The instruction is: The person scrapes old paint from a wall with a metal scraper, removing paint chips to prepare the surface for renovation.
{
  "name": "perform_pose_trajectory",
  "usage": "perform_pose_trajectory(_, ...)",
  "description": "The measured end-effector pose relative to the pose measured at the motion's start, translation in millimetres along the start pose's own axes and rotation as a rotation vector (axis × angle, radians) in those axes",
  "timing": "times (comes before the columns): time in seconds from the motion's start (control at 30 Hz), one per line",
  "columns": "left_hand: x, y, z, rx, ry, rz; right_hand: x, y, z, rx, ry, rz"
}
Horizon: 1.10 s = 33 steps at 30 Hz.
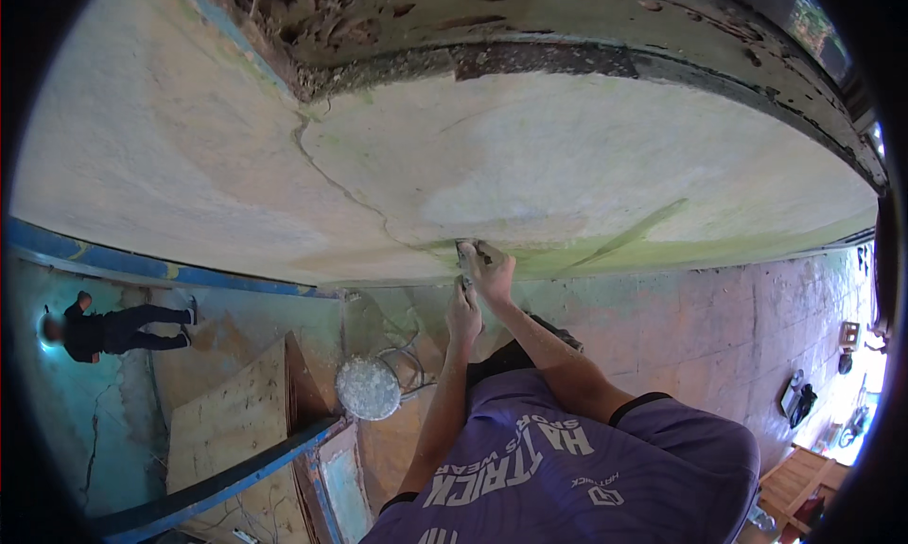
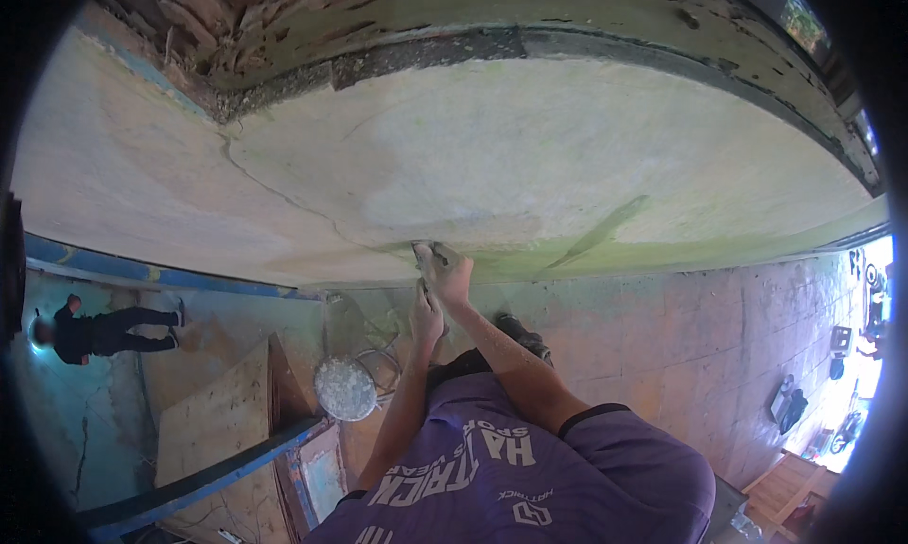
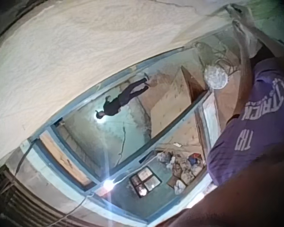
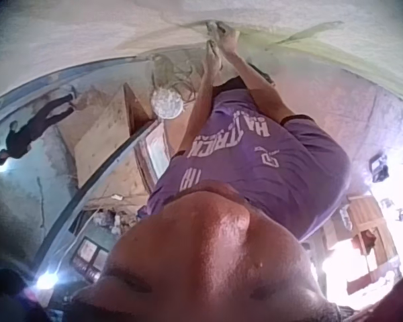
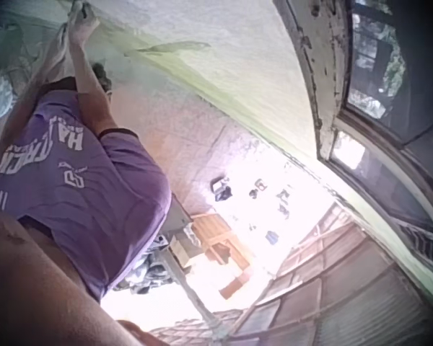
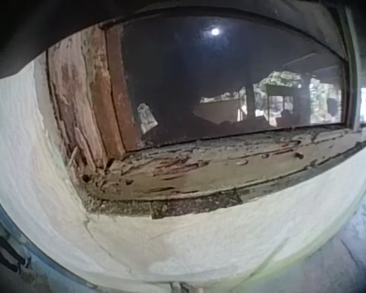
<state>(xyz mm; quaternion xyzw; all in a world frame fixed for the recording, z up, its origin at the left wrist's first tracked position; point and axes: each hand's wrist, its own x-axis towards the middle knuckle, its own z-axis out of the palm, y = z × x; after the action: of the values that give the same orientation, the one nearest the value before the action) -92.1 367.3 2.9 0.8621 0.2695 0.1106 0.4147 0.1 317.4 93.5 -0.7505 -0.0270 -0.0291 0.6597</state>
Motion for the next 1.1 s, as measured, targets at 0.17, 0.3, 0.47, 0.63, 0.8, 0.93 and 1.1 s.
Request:
perform_pose_trajectory(0.17, -9, -26, 8, -0.046, -0.197, -0.071, -10, 36, 5, 0.013, -0.012, -0.006)
perform_pose_trajectory(0.3, -16, -41, 8, 0.028, -0.1, 0.047, -14, 36, 8, -0.102, -0.039, -0.011)
perform_pose_trajectory(0.47, -3, -19, 8, -0.04, 0.033, 0.07, -10, -4, 3, -0.037, -0.046, -0.027)
perform_pose_trajectory(0.63, -13, -27, 3, -0.13, -0.365, -0.191, -11, 56, -1, -0.24, -0.152, 0.124)
perform_pose_trajectory(0.8, 2, -7, -3, -0.23, -0.097, -0.14, -1, -34, 5, 0.038, -0.036, -0.023)
perform_pose_trajectory(0.93, -5, -42, 2, -0.342, -0.118, -0.219, -15, 7, 20, -0.022, -0.05, -0.065)
perform_pose_trajectory(1.1, -15, -42, -11, -0.038, -0.277, -0.16, -17, 48, 18, -0.165, -0.051, 0.058)
